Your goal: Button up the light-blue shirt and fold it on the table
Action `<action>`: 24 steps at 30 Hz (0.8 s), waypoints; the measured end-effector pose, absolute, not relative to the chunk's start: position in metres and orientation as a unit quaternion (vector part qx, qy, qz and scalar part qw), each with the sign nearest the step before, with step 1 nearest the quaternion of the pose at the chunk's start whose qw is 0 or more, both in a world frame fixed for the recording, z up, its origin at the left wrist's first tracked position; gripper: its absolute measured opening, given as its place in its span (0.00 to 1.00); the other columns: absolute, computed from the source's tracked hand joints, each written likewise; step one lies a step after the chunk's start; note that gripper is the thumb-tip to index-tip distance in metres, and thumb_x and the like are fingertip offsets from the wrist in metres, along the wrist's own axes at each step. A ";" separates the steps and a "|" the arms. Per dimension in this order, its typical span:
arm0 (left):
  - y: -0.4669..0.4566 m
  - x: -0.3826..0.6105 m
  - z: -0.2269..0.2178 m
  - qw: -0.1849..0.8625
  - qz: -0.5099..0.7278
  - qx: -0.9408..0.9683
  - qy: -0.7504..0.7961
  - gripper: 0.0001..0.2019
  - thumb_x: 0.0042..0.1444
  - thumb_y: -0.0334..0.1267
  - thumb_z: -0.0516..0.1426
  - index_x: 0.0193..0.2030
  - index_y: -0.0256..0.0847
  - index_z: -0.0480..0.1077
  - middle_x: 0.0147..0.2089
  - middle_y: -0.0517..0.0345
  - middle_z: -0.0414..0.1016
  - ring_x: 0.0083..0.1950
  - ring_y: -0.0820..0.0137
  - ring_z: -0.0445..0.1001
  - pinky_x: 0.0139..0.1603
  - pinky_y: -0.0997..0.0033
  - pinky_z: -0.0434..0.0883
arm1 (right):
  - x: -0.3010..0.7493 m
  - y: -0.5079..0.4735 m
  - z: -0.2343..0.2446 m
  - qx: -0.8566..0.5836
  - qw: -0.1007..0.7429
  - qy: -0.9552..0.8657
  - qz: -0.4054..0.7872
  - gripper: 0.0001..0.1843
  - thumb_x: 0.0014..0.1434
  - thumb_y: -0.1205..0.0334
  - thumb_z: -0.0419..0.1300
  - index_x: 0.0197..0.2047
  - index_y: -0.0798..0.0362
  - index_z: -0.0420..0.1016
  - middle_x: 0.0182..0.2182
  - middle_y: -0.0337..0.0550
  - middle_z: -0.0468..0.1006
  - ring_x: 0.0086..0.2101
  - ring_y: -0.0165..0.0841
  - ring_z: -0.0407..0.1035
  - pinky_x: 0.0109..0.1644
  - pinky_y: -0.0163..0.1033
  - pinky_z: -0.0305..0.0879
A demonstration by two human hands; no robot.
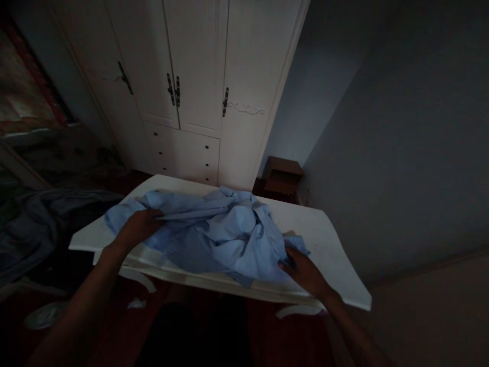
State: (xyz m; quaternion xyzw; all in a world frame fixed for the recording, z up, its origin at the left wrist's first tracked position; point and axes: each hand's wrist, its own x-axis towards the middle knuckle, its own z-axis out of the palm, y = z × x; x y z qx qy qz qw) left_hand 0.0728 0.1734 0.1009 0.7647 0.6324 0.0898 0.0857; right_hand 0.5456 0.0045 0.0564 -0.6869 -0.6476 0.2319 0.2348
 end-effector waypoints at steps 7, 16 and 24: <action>0.157 0.123 0.176 0.111 0.315 0.693 0.639 0.15 0.59 0.44 0.46 0.39 0.41 0.71 0.38 0.51 0.78 0.42 0.58 0.77 0.41 0.63 0.71 | 0.536 0.045 0.136 -0.746 0.436 -0.485 0.137 0.18 0.56 0.39 0.54 0.32 0.43 0.75 0.31 0.47 0.81 0.35 0.51 0.75 0.35 0.53 0.73; 0.103 0.160 0.122 0.538 0.173 0.708 0.423 0.33 0.50 0.56 0.59 0.60 0.45 0.61 0.56 0.46 0.73 0.43 0.59 0.78 0.27 0.67 0.75 | 0.433 0.038 0.120 -0.495 0.227 -0.634 0.549 0.29 0.53 0.48 0.65 0.56 0.46 0.70 0.38 0.44 0.79 0.33 0.36 0.76 0.26 0.36 0.73; 0.192 0.091 0.101 0.117 0.287 0.766 0.563 0.22 0.57 0.41 0.49 0.57 0.37 0.68 0.57 0.44 0.74 0.60 0.57 0.70 0.61 0.57 0.66 | 0.543 0.081 0.067 -0.652 0.446 -0.528 0.311 0.19 0.48 0.51 0.63 0.42 0.49 0.73 0.38 0.47 0.78 0.37 0.40 0.74 0.33 0.42 0.73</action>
